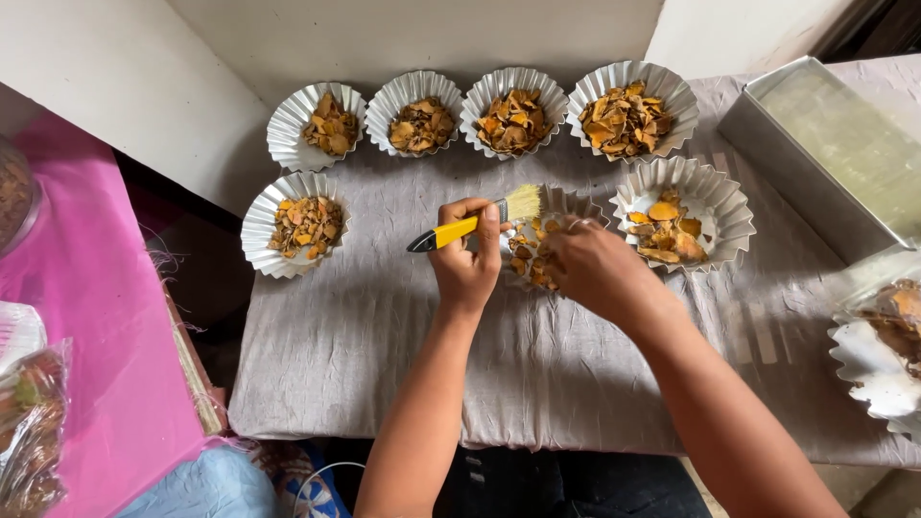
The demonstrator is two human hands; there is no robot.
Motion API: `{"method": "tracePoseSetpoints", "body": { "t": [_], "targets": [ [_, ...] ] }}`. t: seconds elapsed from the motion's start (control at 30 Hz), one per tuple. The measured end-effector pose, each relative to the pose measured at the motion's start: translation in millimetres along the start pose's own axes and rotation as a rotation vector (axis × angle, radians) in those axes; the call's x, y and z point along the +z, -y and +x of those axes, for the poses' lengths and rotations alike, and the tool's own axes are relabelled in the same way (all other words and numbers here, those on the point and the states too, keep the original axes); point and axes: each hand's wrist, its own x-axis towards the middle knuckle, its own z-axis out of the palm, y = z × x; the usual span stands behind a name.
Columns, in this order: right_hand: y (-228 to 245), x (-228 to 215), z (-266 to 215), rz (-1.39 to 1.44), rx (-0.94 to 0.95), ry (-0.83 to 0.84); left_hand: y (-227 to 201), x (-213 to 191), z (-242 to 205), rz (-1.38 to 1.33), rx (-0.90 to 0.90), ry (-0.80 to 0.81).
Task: Using a brush and hands to distribute dried flower petals into paper cupcake liners on a table.
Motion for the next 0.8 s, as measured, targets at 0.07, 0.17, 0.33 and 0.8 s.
{"method": "tracePoseSetpoints", "body": {
  "t": [0.07, 0.17, 0.33, 0.8],
  "targets": [
    [7, -2, 3, -0.089, -0.039, 0.109, 0, -1, 1, 0.011, 0.009, -0.01],
    [5, -4, 7, -0.009, -0.008, 0.102, -6, 0, 3, -0.017, 0.006, -0.003],
    [3, -8, 7, 0.112, 0.005, 0.041, -9, 0, 3, -0.014, 0.014, 0.017],
    [-19, -31, 4, 0.952, 0.159, -0.301, -19, 4, -2, -0.396, -0.245, 0.008]
  ]
}}
